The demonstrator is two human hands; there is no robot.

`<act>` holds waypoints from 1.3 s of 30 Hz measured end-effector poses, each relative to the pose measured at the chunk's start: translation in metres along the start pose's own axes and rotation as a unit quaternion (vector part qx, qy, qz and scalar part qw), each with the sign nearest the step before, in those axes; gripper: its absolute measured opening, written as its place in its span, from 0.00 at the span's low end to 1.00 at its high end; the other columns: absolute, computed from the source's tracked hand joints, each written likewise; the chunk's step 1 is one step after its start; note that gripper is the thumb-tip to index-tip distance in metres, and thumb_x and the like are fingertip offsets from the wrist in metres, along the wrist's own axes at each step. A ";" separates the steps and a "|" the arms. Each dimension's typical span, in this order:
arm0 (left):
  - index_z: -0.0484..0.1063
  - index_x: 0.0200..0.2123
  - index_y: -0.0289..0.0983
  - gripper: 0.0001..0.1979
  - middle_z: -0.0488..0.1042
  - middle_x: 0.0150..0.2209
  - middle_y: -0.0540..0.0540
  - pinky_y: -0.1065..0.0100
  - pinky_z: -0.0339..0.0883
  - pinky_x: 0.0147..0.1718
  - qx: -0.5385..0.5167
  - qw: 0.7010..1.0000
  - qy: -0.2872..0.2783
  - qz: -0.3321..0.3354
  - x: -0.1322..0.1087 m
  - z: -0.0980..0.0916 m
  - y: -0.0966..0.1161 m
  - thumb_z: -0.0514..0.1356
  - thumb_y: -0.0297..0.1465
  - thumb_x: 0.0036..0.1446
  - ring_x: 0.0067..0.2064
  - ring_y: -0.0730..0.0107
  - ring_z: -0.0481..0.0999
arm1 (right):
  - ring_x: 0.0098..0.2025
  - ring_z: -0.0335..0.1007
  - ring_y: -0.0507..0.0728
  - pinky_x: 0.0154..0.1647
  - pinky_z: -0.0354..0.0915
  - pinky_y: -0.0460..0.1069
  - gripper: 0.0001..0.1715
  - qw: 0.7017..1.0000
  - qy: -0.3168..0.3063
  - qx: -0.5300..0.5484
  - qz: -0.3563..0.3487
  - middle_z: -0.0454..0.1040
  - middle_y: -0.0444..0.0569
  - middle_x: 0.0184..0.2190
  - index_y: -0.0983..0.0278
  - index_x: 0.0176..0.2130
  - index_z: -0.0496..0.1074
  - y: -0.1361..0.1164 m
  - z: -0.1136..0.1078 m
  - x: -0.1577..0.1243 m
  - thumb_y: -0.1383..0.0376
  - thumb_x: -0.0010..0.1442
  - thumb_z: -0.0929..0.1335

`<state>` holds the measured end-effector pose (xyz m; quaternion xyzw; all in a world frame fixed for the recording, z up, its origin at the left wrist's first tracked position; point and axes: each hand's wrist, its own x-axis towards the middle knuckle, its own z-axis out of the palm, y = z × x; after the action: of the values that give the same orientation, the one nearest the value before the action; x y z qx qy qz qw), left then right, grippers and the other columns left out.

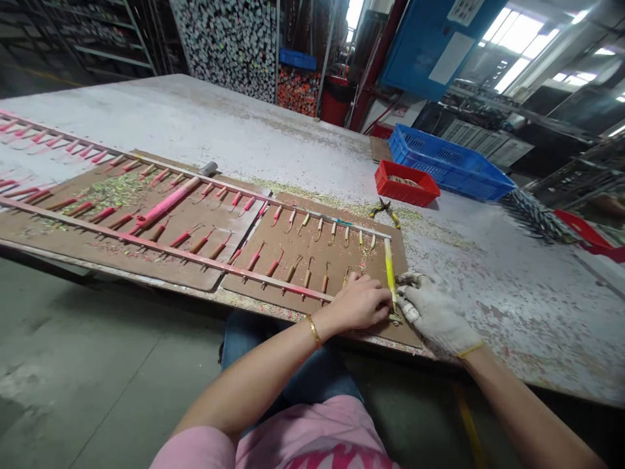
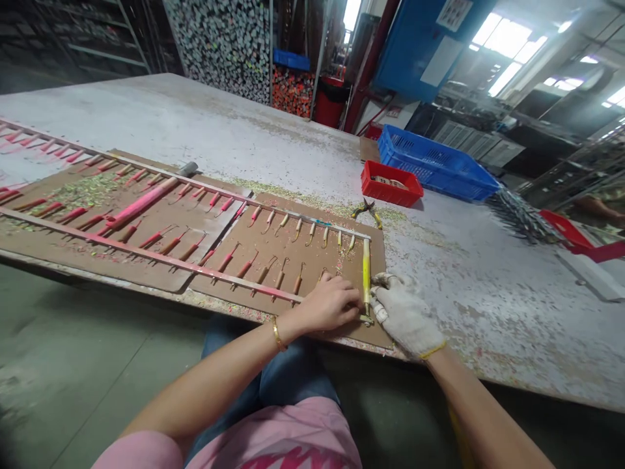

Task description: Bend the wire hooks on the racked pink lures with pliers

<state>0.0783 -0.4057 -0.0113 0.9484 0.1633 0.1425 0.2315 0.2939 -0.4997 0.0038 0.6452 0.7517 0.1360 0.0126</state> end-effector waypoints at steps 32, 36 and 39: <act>0.76 0.42 0.41 0.08 0.77 0.44 0.46 0.60 0.57 0.46 0.016 1.000 -0.006 -0.023 0.005 0.004 -0.003 0.58 0.35 0.67 0.50 0.58 0.73 | 0.36 0.76 0.59 0.39 0.70 0.52 0.25 0.910 0.029 0.289 0.297 0.80 0.47 0.35 0.58 0.50 0.75 -0.015 -0.025 -0.106 0.45 0.68 0.63; 0.76 0.42 0.41 0.07 0.77 0.43 0.46 0.60 0.57 0.46 0.016 0.999 -0.016 -0.023 0.005 0.003 -0.003 0.58 0.35 0.67 0.50 0.59 0.73 | 0.35 0.79 0.60 0.36 0.71 0.52 0.23 0.925 -0.006 0.265 0.272 0.82 0.47 0.34 0.57 0.45 0.78 -0.029 -0.041 -0.112 0.45 0.67 0.63; 0.76 0.42 0.41 0.08 0.77 0.43 0.46 0.61 0.57 0.46 0.013 1.000 -0.012 -0.015 0.005 0.003 -0.003 0.59 0.36 0.67 0.50 0.59 0.73 | 0.35 0.80 0.60 0.36 0.72 0.51 0.25 0.924 0.062 0.244 0.288 0.83 0.48 0.36 0.57 0.50 0.78 -0.032 -0.046 -0.110 0.45 0.68 0.63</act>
<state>0.0831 -0.4021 -0.0146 0.9505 0.1767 0.1251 0.2231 0.2729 -0.6194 0.0236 0.8075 0.5425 -0.0143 -0.2313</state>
